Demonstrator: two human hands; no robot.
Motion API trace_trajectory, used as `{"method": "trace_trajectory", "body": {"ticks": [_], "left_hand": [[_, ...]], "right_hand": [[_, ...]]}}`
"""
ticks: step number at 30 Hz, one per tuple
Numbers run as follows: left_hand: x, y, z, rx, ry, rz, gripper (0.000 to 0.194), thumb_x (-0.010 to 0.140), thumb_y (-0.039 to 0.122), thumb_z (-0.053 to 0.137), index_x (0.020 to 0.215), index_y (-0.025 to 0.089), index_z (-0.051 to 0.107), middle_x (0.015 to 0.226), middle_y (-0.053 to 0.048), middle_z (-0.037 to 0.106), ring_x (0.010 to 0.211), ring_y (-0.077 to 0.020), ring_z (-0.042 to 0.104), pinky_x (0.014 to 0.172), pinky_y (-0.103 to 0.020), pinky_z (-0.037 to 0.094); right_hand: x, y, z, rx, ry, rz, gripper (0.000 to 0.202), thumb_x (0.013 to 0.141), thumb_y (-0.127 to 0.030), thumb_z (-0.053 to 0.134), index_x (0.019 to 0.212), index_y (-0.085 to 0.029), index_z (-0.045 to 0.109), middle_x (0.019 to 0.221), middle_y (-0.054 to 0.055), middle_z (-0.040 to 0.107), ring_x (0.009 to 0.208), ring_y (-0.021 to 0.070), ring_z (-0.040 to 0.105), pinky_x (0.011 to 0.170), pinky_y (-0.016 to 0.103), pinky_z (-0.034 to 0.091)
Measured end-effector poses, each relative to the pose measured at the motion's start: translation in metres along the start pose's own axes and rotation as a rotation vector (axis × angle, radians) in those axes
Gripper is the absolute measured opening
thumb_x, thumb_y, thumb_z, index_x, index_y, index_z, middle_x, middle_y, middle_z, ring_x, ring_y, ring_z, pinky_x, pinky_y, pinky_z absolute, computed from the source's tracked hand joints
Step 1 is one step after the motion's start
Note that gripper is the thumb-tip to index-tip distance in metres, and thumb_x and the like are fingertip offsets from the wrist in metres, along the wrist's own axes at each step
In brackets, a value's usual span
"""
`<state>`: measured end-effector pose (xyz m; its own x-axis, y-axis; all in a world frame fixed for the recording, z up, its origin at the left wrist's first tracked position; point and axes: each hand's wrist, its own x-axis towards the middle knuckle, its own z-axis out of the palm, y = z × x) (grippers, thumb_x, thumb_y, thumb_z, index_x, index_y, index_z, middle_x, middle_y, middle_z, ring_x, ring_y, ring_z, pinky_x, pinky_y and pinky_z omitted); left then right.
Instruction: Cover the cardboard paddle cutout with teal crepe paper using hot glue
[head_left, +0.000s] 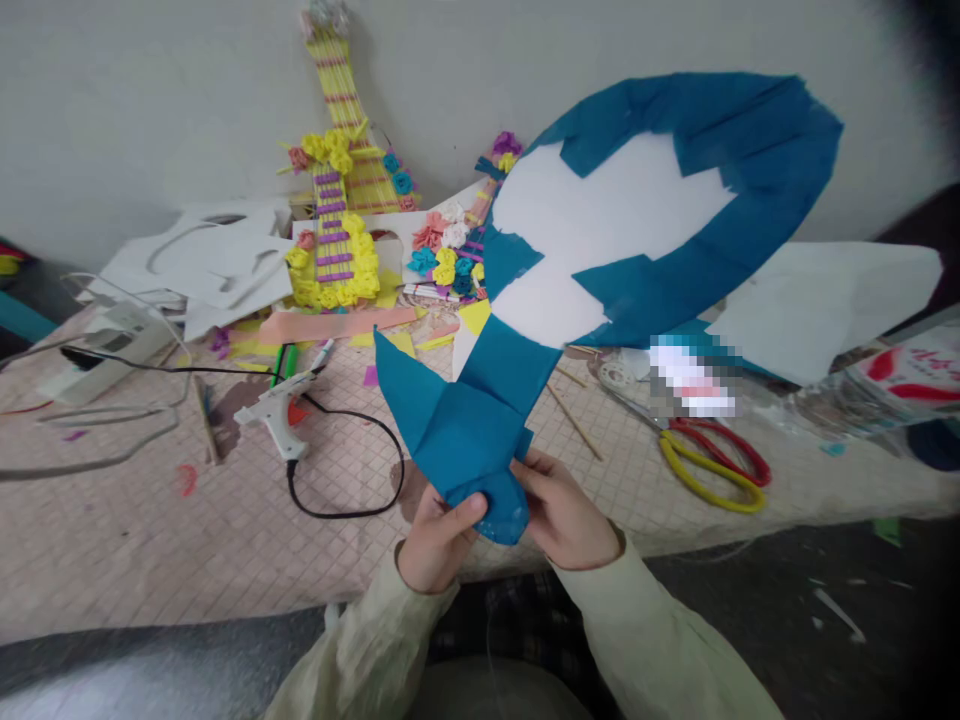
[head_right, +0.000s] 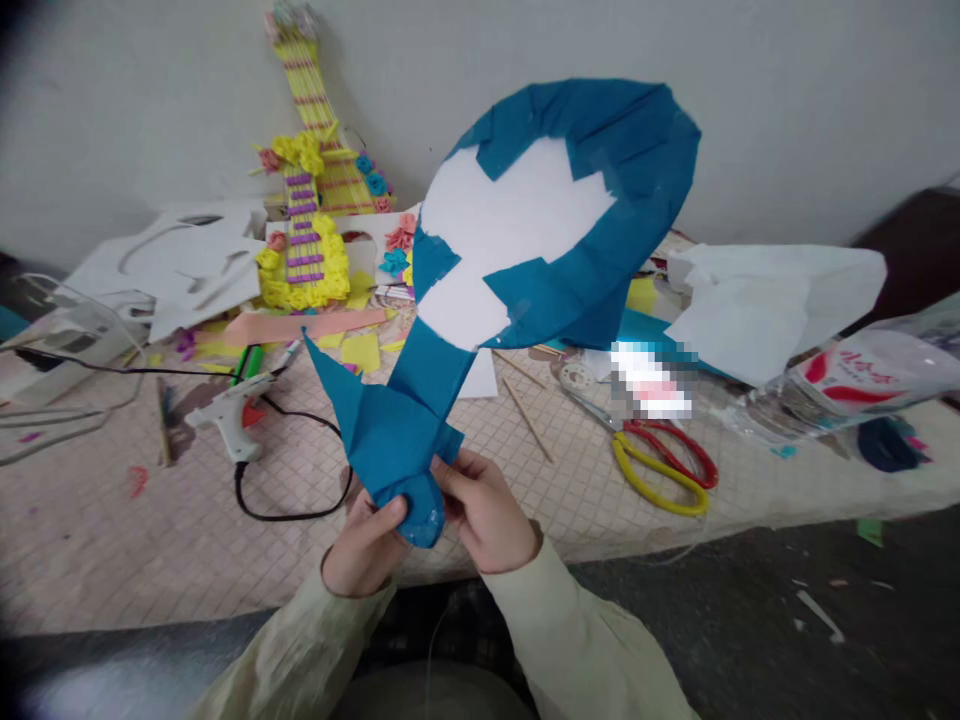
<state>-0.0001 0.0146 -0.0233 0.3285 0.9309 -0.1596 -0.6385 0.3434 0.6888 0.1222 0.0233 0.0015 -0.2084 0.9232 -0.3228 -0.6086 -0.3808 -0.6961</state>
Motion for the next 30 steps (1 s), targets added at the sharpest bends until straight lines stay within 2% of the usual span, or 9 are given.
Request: {"method": "trace_trajectory", "body": {"ticks": [4, 8, 11, 15, 19, 25, 27, 30], "left_hand": [[0.000, 0.003, 0.007, -0.010, 0.029, 0.003, 0.027, 0.061, 0.023, 0.074, 0.085, 0.014, 0.065, 0.072, -0.004, 0.068, 0.071, -0.0196, 0.064, 0.066, -0.031, 0.051], [0.003, 0.004, 0.011, 0.020, 0.146, 0.063, 0.032, 0.059, 0.022, 0.075, 0.089, 0.016, 0.065, 0.081, -0.005, 0.070, 0.080, -0.0218, 0.064, 0.072, -0.033, 0.051], [0.005, 0.003, 0.008, 0.108, 0.232, 0.107, 0.034, 0.058, 0.024, 0.076, 0.089, 0.015, 0.065, 0.087, -0.006, 0.069, 0.081, -0.0214, 0.064, 0.074, -0.033, 0.052], [0.008, 0.007, 0.003, 0.234, 0.280, 0.135, 0.037, 0.058, 0.024, 0.076, 0.091, 0.013, 0.064, 0.092, -0.007, 0.068, 0.086, -0.0220, 0.063, 0.080, -0.033, 0.050], [0.015, 0.023, 0.007, 0.263, 0.209, 0.023, 0.038, 0.060, 0.023, 0.074, 0.094, 0.011, 0.062, 0.087, -0.008, 0.068, 0.080, -0.0221, 0.064, 0.075, -0.034, 0.051], [0.036, 0.046, 0.016, 0.131, -0.019, -0.135, 0.036, 0.060, 0.018, 0.073, 0.094, 0.013, 0.062, 0.086, -0.007, 0.067, 0.075, -0.0184, 0.064, 0.068, -0.028, 0.052], [0.045, 0.048, 0.017, 0.122, -0.052, -0.168, 0.030, 0.063, 0.019, 0.071, 0.091, 0.012, 0.063, 0.084, -0.006, 0.067, 0.072, -0.0168, 0.063, 0.065, -0.026, 0.051], [0.057, 0.048, 0.019, 0.171, -0.050, -0.135, 0.027, 0.066, 0.025, 0.069, 0.089, 0.013, 0.062, 0.078, -0.004, 0.066, 0.065, -0.0146, 0.062, 0.061, -0.026, 0.050]], "right_hand": [[-0.003, -0.005, -0.001, 0.022, 0.038, -0.012, 0.024, 0.063, -0.040, 0.070, 0.060, -0.018, 0.060, 0.047, -0.005, 0.047, 0.043, 0.0070, 0.039, 0.045, 0.022, 0.034], [-0.008, -0.008, -0.003, -0.110, 0.047, -0.004, 0.029, 0.060, -0.042, 0.071, 0.055, -0.017, 0.057, 0.051, -0.003, 0.051, 0.048, 0.0088, 0.044, 0.047, 0.023, 0.036], [-0.008, -0.008, -0.006, -0.271, 0.099, -0.123, 0.025, 0.058, -0.032, 0.075, 0.053, -0.016, 0.056, 0.051, -0.004, 0.052, 0.050, 0.0079, 0.044, 0.049, 0.023, 0.035], [-0.004, -0.011, -0.013, -0.392, 0.165, -0.233, 0.029, 0.064, -0.032, 0.071, 0.048, -0.016, 0.053, 0.047, -0.004, 0.050, 0.048, 0.0080, 0.043, 0.048, 0.023, 0.032], [0.003, -0.015, -0.015, -0.301, 0.155, -0.198, 0.027, 0.062, -0.033, 0.072, 0.048, -0.017, 0.055, 0.047, -0.002, 0.054, 0.047, 0.0087, 0.046, 0.046, 0.024, 0.032], [0.015, -0.014, -0.009, -0.031, 0.097, -0.111, 0.022, 0.056, -0.035, 0.074, 0.056, -0.017, 0.061, 0.050, -0.002, 0.059, 0.045, 0.0082, 0.048, 0.044, 0.022, 0.035], [0.019, -0.015, -0.007, 0.005, 0.090, -0.129, 0.023, 0.056, -0.035, 0.075, 0.055, -0.016, 0.061, 0.051, -0.001, 0.060, 0.045, 0.0082, 0.051, 0.043, 0.021, 0.036], [0.026, -0.017, -0.006, -0.010, 0.158, -0.231, 0.023, 0.057, -0.034, 0.074, 0.053, -0.015, 0.061, 0.049, -0.001, 0.060, 0.044, 0.0082, 0.053, 0.042, 0.020, 0.038]]}}
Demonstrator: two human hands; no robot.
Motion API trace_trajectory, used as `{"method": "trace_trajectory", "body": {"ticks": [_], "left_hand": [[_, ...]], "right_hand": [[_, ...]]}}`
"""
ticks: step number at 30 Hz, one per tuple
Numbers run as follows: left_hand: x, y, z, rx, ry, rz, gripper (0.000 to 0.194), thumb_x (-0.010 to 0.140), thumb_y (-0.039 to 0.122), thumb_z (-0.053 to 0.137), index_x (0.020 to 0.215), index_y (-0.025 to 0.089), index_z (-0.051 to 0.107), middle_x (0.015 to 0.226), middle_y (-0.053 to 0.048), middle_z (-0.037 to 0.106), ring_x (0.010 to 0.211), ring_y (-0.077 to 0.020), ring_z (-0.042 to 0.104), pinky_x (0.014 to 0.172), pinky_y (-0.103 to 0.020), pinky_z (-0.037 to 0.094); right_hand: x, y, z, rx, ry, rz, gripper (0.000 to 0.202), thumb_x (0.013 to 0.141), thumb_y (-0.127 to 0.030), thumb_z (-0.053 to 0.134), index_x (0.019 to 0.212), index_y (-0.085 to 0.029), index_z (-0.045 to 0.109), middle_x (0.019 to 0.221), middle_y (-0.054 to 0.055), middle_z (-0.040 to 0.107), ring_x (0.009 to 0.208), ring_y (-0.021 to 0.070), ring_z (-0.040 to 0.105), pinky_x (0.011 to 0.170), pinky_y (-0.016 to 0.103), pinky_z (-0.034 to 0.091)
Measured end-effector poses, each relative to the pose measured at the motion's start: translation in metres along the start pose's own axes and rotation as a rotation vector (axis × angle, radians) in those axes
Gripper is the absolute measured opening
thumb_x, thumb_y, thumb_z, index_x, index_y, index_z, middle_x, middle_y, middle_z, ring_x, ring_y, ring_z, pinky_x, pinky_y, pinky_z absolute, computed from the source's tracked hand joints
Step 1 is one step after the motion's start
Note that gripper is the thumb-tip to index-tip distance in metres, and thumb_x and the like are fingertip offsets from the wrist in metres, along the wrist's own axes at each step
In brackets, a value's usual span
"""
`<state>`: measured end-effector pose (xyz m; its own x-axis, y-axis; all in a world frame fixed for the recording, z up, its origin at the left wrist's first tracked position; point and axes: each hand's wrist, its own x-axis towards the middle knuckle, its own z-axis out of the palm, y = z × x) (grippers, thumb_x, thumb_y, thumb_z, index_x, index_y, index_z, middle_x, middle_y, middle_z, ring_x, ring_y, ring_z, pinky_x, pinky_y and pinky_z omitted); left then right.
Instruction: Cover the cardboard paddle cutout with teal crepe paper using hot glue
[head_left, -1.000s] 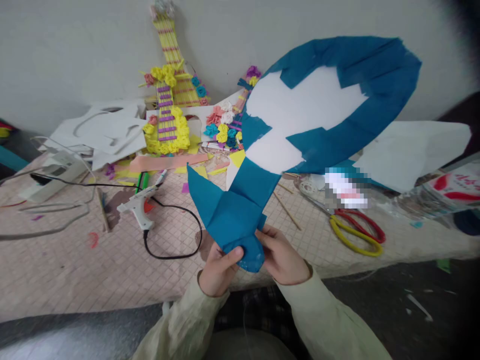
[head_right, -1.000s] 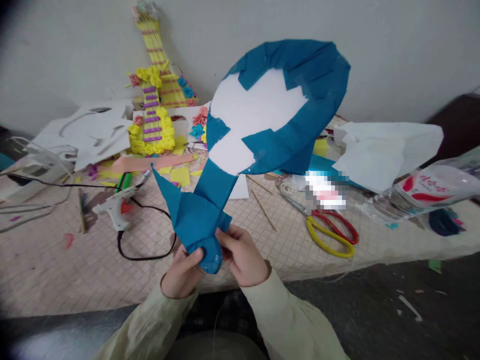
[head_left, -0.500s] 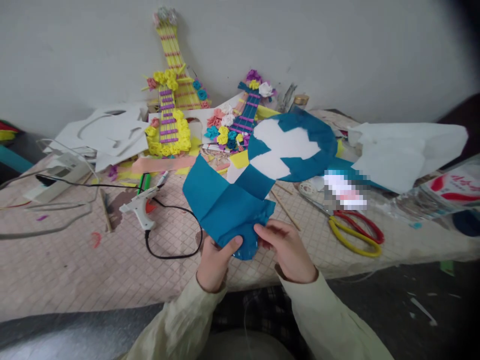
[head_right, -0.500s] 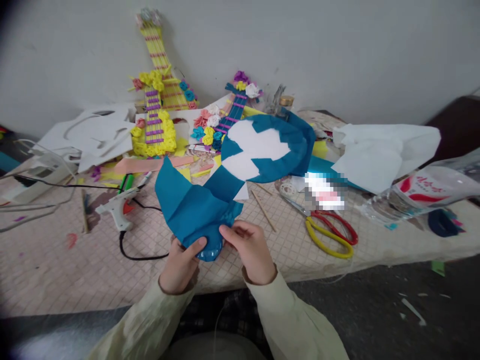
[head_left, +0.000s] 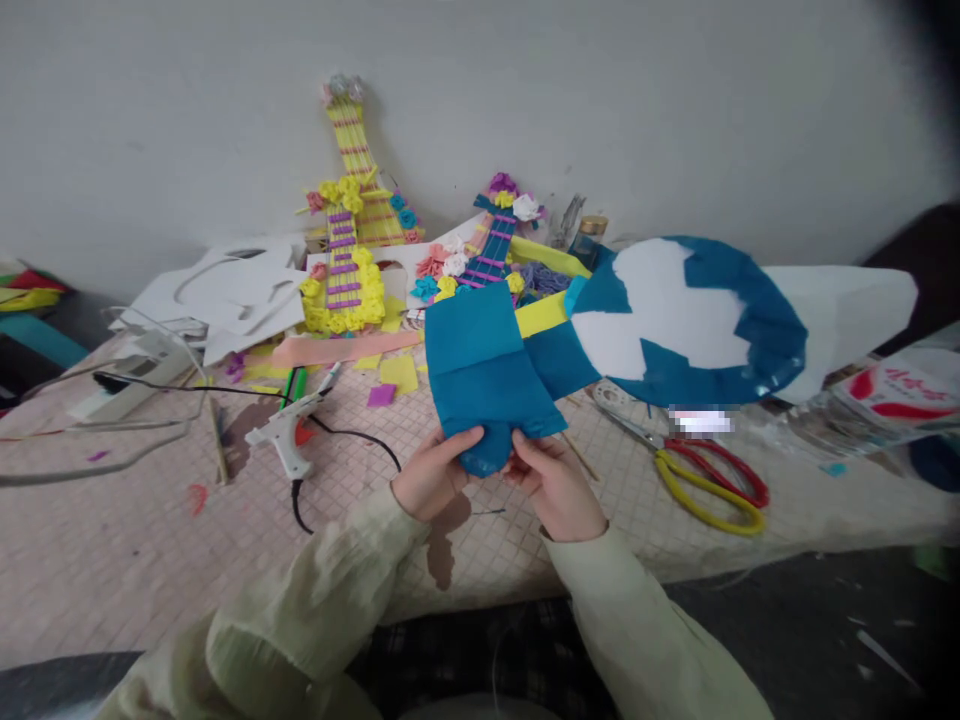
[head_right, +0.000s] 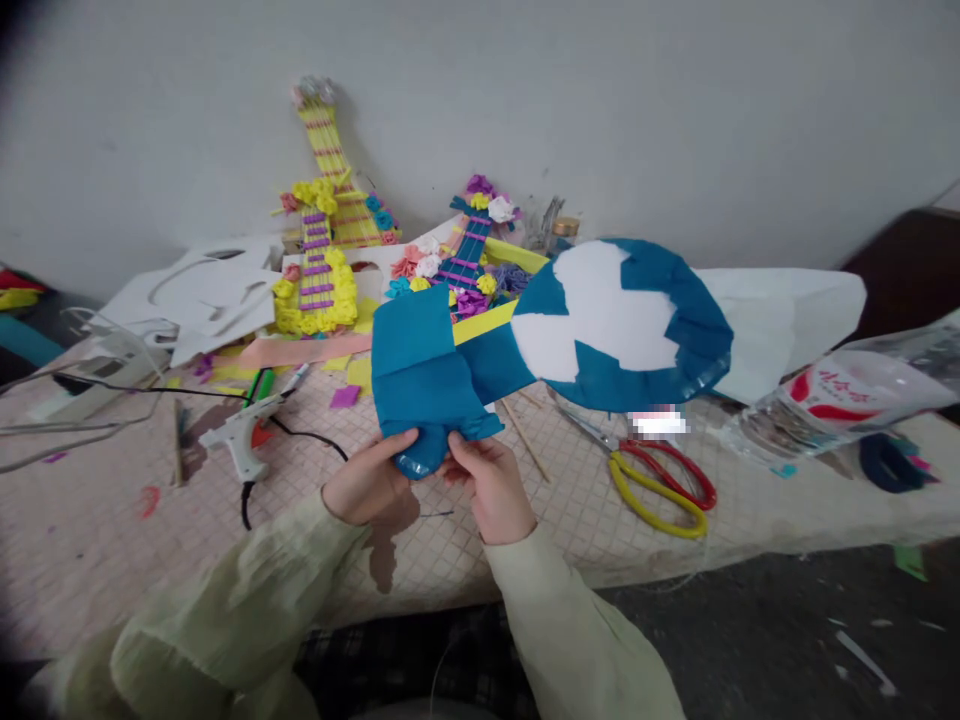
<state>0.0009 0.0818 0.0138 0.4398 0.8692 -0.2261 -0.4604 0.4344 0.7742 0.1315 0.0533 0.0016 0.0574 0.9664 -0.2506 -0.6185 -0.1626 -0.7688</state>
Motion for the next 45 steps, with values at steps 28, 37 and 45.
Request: {"method": "trace_trajectory", "body": {"ticks": [28, 37, 45], "left_hand": [[0.036, 0.003, -0.030, -0.202, 0.163, 0.002, 0.022, 0.063, 0.010, 0.066, 0.082, 0.014, 0.056, 0.073, -0.001, 0.061, 0.060, -0.0097, 0.056, 0.054, -0.022, 0.049], [0.038, 0.005, -0.034, -0.226, 0.172, -0.017, 0.024, 0.064, 0.007, 0.064, 0.086, 0.014, 0.056, 0.077, 0.000, 0.060, 0.061, -0.0085, 0.055, 0.049, -0.020, 0.047], [0.038, 0.006, -0.034, -0.271, 0.112, -0.109, 0.016, 0.068, 0.006, 0.061, 0.083, 0.012, 0.058, 0.072, -0.001, 0.059, 0.057, -0.0073, 0.053, 0.048, -0.018, 0.046]], "right_hand": [[0.027, -0.002, -0.004, -0.719, 0.111, -0.477, 0.018, 0.072, -0.033, 0.060, 0.084, -0.019, 0.060, 0.075, 0.004, 0.059, 0.063, 0.0163, 0.055, 0.060, 0.033, 0.044], [0.047, -0.027, 0.000, -1.829, -0.074, -1.268, 0.020, 0.081, -0.022, 0.052, 0.093, -0.033, 0.065, 0.122, 0.004, 0.049, 0.117, 0.0281, 0.033, 0.089, 0.046, 0.025], [0.059, -0.051, 0.019, -1.838, -0.269, -1.299, 0.020, 0.084, -0.015, 0.047, 0.085, -0.027, 0.063, 0.103, -0.002, 0.064, 0.109, 0.0205, 0.043, 0.091, 0.043, 0.017]]}}
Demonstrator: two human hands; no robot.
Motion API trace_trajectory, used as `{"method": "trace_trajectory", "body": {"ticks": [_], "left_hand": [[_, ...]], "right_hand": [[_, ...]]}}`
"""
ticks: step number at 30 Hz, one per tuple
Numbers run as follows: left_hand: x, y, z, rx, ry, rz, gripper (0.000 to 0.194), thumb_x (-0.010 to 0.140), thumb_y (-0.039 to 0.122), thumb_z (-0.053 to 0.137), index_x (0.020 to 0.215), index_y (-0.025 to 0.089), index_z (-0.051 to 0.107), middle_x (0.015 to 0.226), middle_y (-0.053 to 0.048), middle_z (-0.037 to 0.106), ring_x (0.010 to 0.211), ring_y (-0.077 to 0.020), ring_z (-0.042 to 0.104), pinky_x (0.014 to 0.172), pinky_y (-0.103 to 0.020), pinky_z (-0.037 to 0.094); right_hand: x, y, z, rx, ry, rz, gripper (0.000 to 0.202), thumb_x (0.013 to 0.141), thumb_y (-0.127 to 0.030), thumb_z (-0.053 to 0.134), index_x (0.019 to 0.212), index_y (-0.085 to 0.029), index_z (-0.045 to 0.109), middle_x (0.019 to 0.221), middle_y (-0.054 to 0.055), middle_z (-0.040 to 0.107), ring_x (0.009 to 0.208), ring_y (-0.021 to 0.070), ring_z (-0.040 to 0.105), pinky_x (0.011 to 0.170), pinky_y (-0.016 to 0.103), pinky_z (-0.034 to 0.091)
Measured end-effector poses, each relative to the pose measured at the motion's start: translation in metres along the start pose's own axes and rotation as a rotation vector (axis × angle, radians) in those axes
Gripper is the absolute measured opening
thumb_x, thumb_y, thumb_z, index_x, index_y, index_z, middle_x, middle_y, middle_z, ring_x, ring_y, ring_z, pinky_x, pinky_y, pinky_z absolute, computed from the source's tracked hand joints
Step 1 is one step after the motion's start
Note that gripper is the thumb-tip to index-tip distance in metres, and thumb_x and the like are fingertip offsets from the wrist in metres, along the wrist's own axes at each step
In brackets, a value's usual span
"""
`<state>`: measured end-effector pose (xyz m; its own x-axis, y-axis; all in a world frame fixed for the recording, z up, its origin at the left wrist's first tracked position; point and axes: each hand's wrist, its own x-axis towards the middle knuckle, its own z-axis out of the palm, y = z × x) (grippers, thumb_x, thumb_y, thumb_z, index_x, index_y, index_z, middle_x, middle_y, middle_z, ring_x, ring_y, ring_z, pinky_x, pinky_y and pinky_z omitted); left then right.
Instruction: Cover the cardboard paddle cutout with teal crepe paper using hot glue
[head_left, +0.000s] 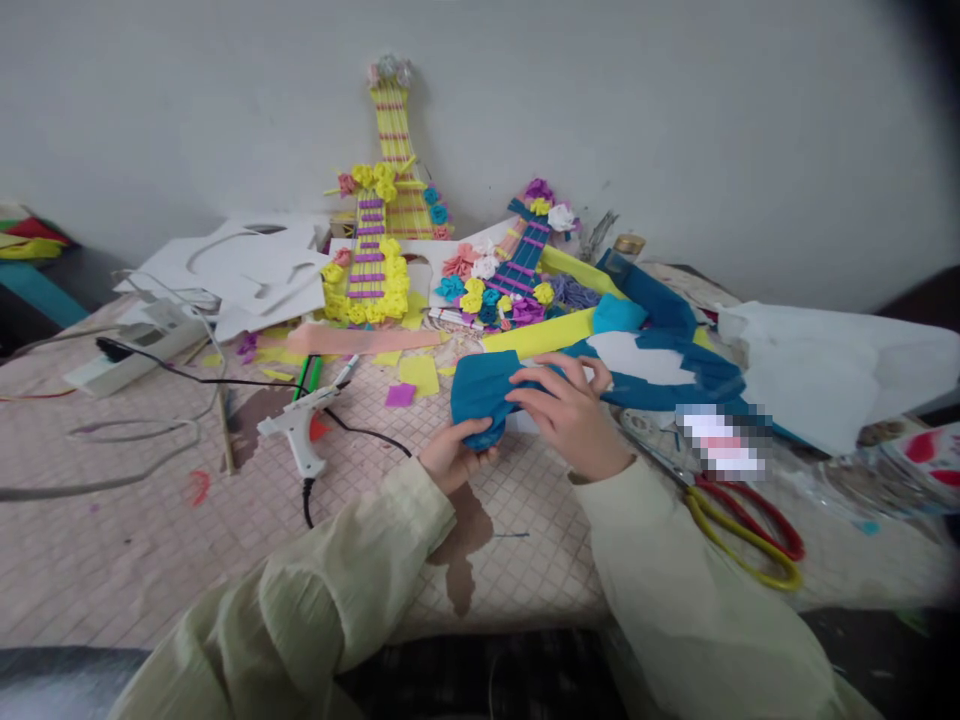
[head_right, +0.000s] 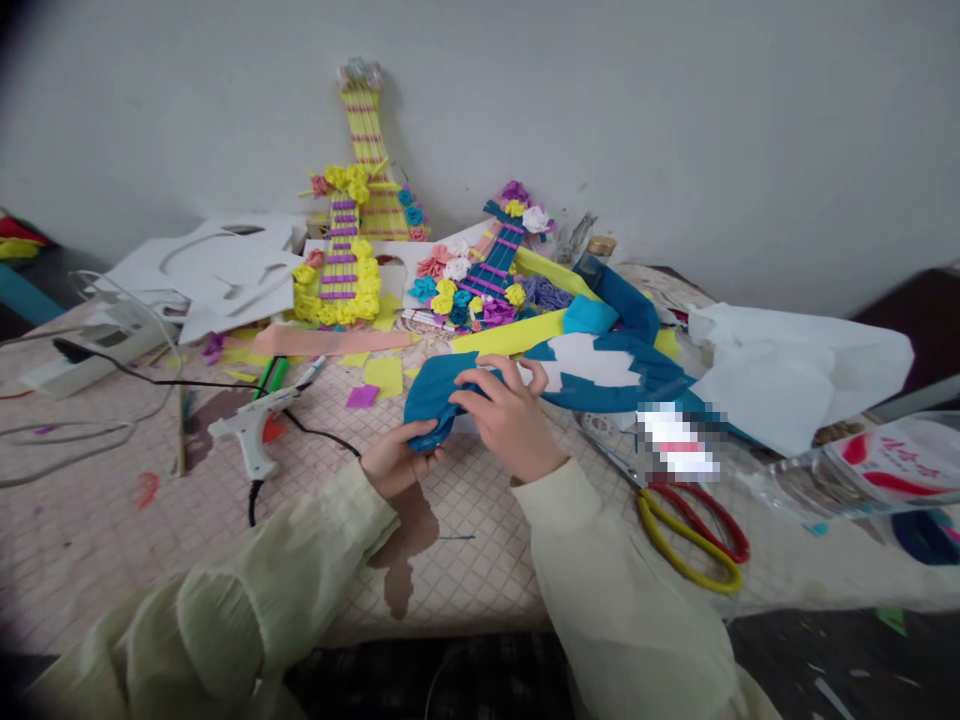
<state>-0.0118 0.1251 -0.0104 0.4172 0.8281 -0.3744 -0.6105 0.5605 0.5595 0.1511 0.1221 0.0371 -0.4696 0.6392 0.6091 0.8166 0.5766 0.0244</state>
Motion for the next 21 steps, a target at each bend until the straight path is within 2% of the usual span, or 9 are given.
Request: {"method": "trace_trajectory", "body": {"ticks": [3, 6, 11, 14, 18, 21], "left_hand": [[0.001, 0.000, -0.001, -0.019, -0.013, -0.026, 0.012, 0.069, 0.007, 0.060, 0.080, 0.012, 0.058, 0.070, -0.002, 0.058, 0.057, -0.0075, 0.053, 0.050, -0.019, 0.047], [0.003, 0.000, -0.003, -0.023, 0.026, -0.035, 0.012, 0.070, 0.007, 0.060, 0.080, 0.012, 0.057, 0.070, -0.002, 0.058, 0.058, -0.0080, 0.054, 0.052, -0.019, 0.048], [0.005, 0.002, -0.004, -0.010, 0.056, -0.037, 0.014, 0.069, 0.005, 0.060, 0.082, 0.011, 0.059, 0.070, -0.002, 0.060, 0.058, -0.0077, 0.055, 0.052, -0.019, 0.047], [0.005, 0.001, -0.005, 0.003, 0.056, -0.041, 0.016, 0.068, 0.005, 0.060, 0.084, 0.011, 0.060, 0.071, -0.003, 0.062, 0.057, -0.0089, 0.055, 0.050, -0.020, 0.046], [0.005, 0.000, -0.005, 0.012, 0.083, -0.029, 0.016, 0.068, 0.006, 0.060, 0.082, 0.012, 0.060, 0.072, -0.002, 0.063, 0.056, -0.0091, 0.055, 0.049, -0.021, 0.046], [0.005, -0.001, -0.005, 0.023, 0.110, 0.001, 0.018, 0.068, 0.005, 0.060, 0.083, 0.014, 0.058, 0.072, -0.001, 0.063, 0.056, -0.0086, 0.055, 0.049, -0.021, 0.046]], "right_hand": [[0.014, 0.001, 0.000, 0.045, -0.040, -0.052, 0.021, 0.086, -0.014, 0.045, 0.092, -0.025, 0.062, 0.098, 0.000, 0.065, 0.102, 0.0188, 0.047, 0.092, 0.043, 0.016], [0.024, 0.004, 0.002, 0.097, -0.089, -0.084, 0.020, 0.086, -0.015, 0.044, 0.088, -0.025, 0.061, 0.097, -0.001, 0.065, 0.102, 0.0182, 0.047, 0.090, 0.041, 0.018], [0.015, 0.016, 0.002, 0.129, -0.166, -0.094, 0.016, 0.083, -0.018, 0.048, 0.077, -0.024, 0.062, 0.094, -0.002, 0.066, 0.100, 0.0187, 0.049, 0.088, 0.042, 0.019], [0.000, 0.020, 0.004, 0.112, -0.149, -0.069, 0.016, 0.082, -0.018, 0.049, 0.075, -0.023, 0.062, 0.093, -0.001, 0.066, 0.099, 0.0187, 0.050, 0.089, 0.042, 0.019], [-0.014, 0.016, 0.011, 0.073, -0.098, -0.059, 0.012, 0.079, -0.024, 0.054, 0.086, -0.025, 0.063, 0.106, 0.002, 0.062, 0.106, 0.0214, 0.045, 0.090, 0.042, 0.020], [-0.019, 0.012, 0.019, 0.031, -0.024, -0.086, 0.013, 0.081, -0.023, 0.052, 0.082, -0.026, 0.065, 0.109, 0.002, 0.061, 0.108, 0.0211, 0.043, 0.090, 0.042, 0.021]]}}
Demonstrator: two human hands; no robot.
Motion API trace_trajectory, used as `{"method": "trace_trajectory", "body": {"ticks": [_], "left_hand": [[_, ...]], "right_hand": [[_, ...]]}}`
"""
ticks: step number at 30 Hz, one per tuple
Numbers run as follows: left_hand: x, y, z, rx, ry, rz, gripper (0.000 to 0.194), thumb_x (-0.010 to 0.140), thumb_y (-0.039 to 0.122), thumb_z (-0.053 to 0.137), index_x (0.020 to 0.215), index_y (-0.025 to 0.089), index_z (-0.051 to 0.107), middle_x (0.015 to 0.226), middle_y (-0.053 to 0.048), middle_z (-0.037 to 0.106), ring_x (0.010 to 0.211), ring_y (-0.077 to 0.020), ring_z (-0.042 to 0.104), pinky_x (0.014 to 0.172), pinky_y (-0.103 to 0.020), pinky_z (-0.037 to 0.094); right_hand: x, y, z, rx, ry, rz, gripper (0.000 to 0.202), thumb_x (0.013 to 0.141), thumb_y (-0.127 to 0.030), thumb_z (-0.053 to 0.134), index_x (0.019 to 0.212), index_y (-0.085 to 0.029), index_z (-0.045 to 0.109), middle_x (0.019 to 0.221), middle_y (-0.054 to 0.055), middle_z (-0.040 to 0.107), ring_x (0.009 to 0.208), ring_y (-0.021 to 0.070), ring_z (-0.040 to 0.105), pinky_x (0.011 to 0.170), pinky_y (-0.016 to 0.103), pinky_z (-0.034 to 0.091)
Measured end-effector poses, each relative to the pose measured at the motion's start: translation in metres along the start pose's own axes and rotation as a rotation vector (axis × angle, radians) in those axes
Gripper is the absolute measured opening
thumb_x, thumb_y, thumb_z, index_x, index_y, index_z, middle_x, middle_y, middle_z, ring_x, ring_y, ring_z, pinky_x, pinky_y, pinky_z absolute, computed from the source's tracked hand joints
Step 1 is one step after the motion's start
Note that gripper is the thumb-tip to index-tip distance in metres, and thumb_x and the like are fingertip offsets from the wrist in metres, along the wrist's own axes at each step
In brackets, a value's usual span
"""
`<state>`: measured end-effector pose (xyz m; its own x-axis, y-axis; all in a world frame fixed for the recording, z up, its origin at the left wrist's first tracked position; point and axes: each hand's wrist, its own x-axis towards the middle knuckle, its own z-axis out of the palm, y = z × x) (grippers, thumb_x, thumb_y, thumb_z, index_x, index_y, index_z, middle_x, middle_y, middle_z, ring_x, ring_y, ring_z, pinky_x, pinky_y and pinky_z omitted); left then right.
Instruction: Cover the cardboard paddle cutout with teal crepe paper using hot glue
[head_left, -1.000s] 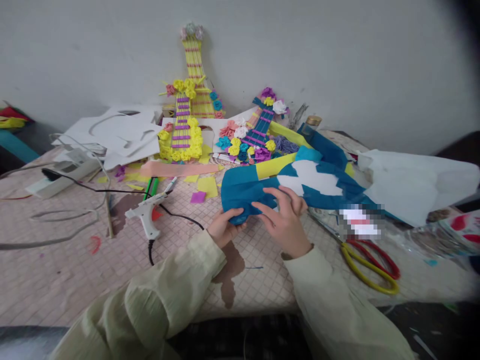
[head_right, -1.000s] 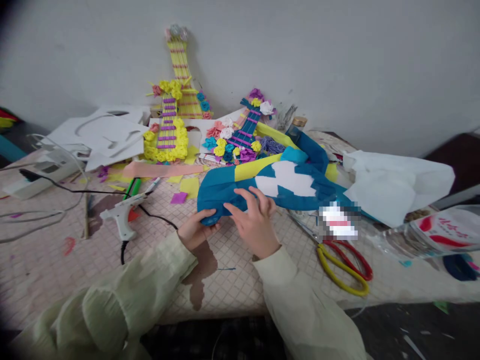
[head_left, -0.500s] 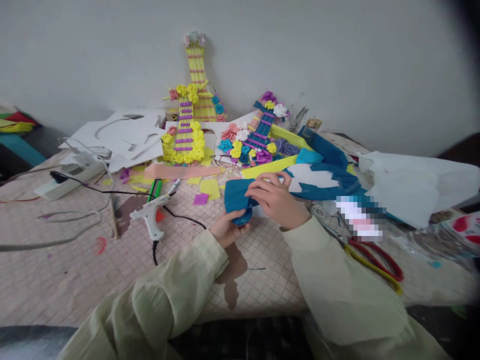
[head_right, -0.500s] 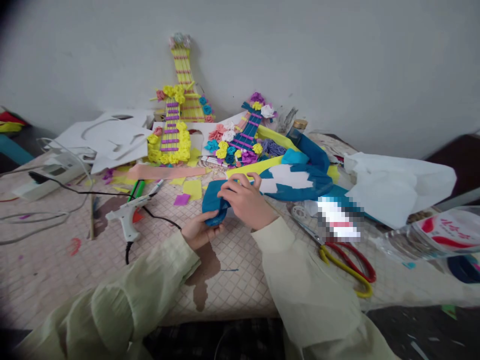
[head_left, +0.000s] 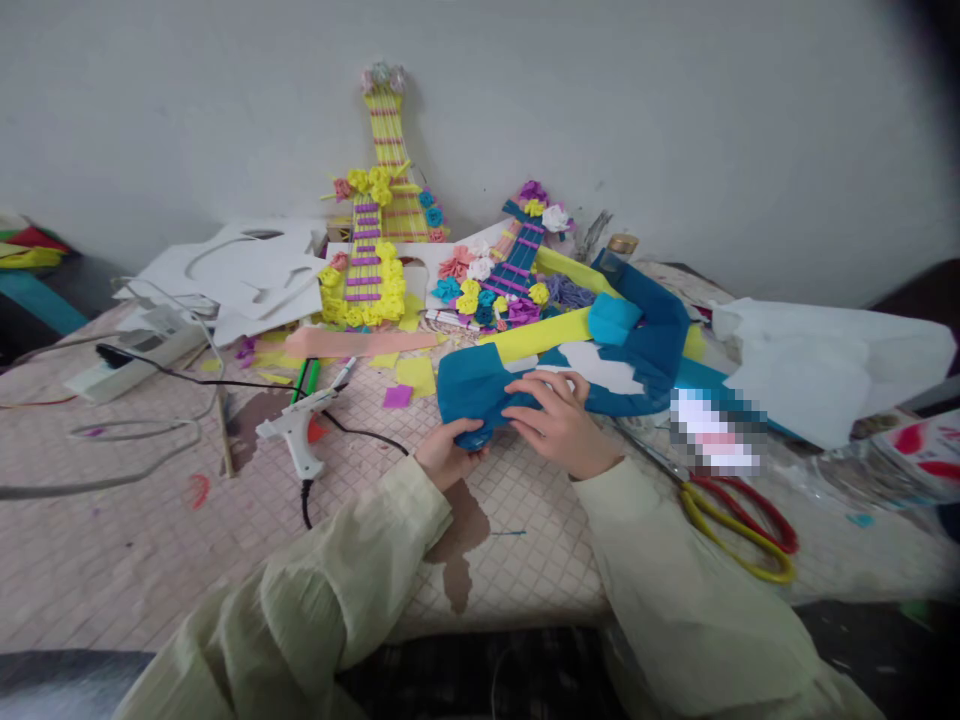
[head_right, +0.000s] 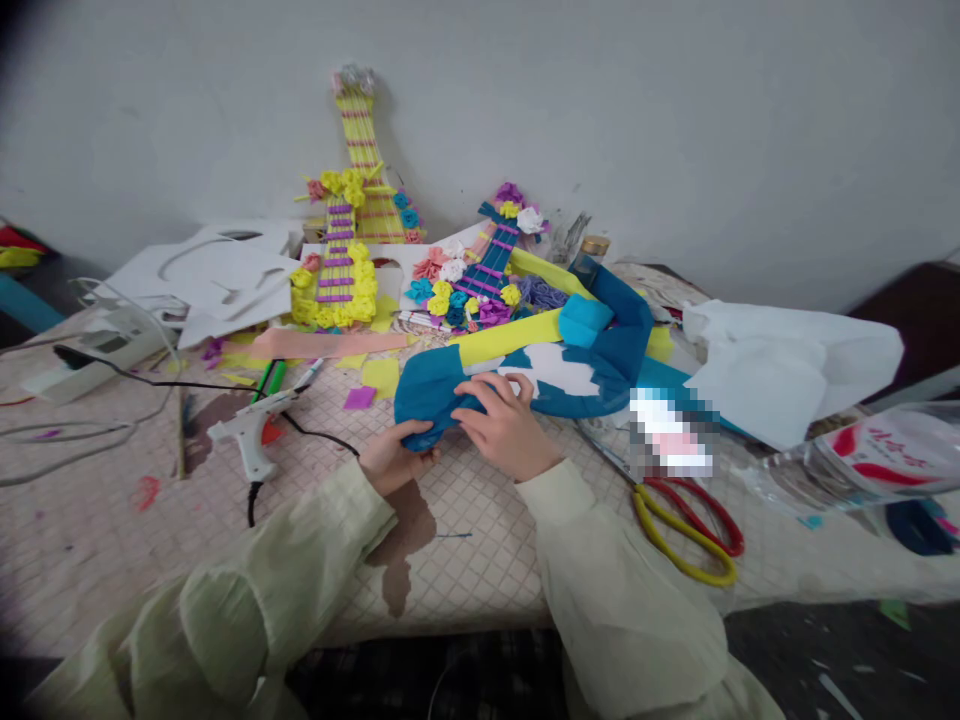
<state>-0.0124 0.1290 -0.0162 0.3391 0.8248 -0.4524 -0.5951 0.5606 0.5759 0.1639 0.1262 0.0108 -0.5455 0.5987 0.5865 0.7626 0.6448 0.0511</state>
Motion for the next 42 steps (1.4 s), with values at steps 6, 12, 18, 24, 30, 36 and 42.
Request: {"method": "trace_trajectory", "body": {"ticks": [6, 12, 18, 24, 30, 36, 42], "left_hand": [[0.001, 0.000, 0.001, 0.019, 0.041, 0.067, 0.017, 0.067, 0.014, 0.067, 0.080, 0.014, 0.055, 0.064, 0.000, 0.060, 0.053, -0.0088, 0.053, 0.047, -0.021, 0.044], [0.000, 0.001, 0.003, -0.010, 0.055, 0.198, 0.026, 0.062, 0.012, 0.070, 0.083, 0.016, 0.056, 0.071, 0.002, 0.063, 0.056, -0.0083, 0.056, 0.051, -0.021, 0.045], [-0.006, -0.003, 0.007, 0.043, -0.006, 0.290, 0.031, 0.059, 0.013, 0.073, 0.088, 0.015, 0.060, 0.078, -0.001, 0.067, 0.068, -0.0125, 0.061, 0.064, -0.025, 0.049], [-0.005, -0.005, 0.006, 0.045, 0.025, 0.332, 0.040, 0.061, 0.012, 0.072, 0.099, 0.019, 0.060, 0.082, -0.002, 0.069, 0.079, -0.0152, 0.063, 0.073, -0.027, 0.050], [0.000, -0.010, 0.004, 0.044, 0.006, 0.382, 0.040, 0.061, 0.015, 0.073, 0.099, 0.017, 0.061, 0.092, -0.005, 0.069, 0.088, -0.0180, 0.063, 0.080, -0.030, 0.049], [0.002, -0.012, 0.004, 0.062, -0.025, 0.433, 0.041, 0.059, 0.018, 0.075, 0.098, 0.014, 0.062, 0.096, -0.008, 0.068, 0.089, -0.0199, 0.063, 0.083, -0.032, 0.048], [-0.001, -0.013, 0.005, 0.067, 0.020, 0.413, 0.040, 0.059, 0.018, 0.075, 0.097, 0.016, 0.062, 0.097, -0.007, 0.068, 0.087, -0.0191, 0.063, 0.081, -0.031, 0.048]], "right_hand": [[-0.016, 0.005, 0.014, -0.081, 0.121, 0.077, 0.018, 0.081, -0.016, 0.052, 0.073, -0.026, 0.065, 0.101, 0.000, 0.065, 0.104, 0.0204, 0.047, 0.089, 0.042, 0.022], [-0.022, 0.002, 0.007, 0.285, 0.252, 0.607, 0.018, 0.078, -0.032, 0.053, 0.077, -0.019, 0.065, 0.081, 0.008, 0.066, 0.076, 0.0206, 0.057, 0.068, 0.036, 0.040], [0.002, -0.022, 0.009, 1.313, 0.002, 1.278, 0.034, 0.068, -0.048, 0.061, 0.068, -0.014, 0.063, 0.065, 0.007, 0.066, 0.047, 0.0145, 0.058, 0.034, 0.021, 0.027], [0.004, -0.022, 0.024, 1.638, 0.283, 1.375, 0.015, 0.056, -0.025, 0.074, 0.062, -0.015, 0.063, 0.058, 0.002, 0.066, 0.056, 0.0127, 0.062, 0.042, 0.019, 0.040], [-0.003, -0.021, 0.024, 1.716, 0.403, 1.383, 0.017, 0.060, -0.026, 0.072, 0.074, -0.020, 0.065, 0.073, 0.000, 0.069, 0.065, 0.0116, 0.063, 0.059, 0.022, 0.050], [0.005, -0.038, 0.024, 1.702, 0.224, 1.436, 0.022, 0.060, -0.032, 0.073, 0.064, -0.014, 0.063, 0.060, 0.004, 0.066, 0.053, 0.0113, 0.060, 0.045, 0.019, 0.044], [0.002, -0.027, 0.032, 1.677, 0.403, 1.453, 0.019, 0.056, -0.027, 0.075, 0.060, -0.014, 0.062, 0.055, 0.000, 0.064, 0.054, 0.0097, 0.059, 0.046, 0.018, 0.043]]}}
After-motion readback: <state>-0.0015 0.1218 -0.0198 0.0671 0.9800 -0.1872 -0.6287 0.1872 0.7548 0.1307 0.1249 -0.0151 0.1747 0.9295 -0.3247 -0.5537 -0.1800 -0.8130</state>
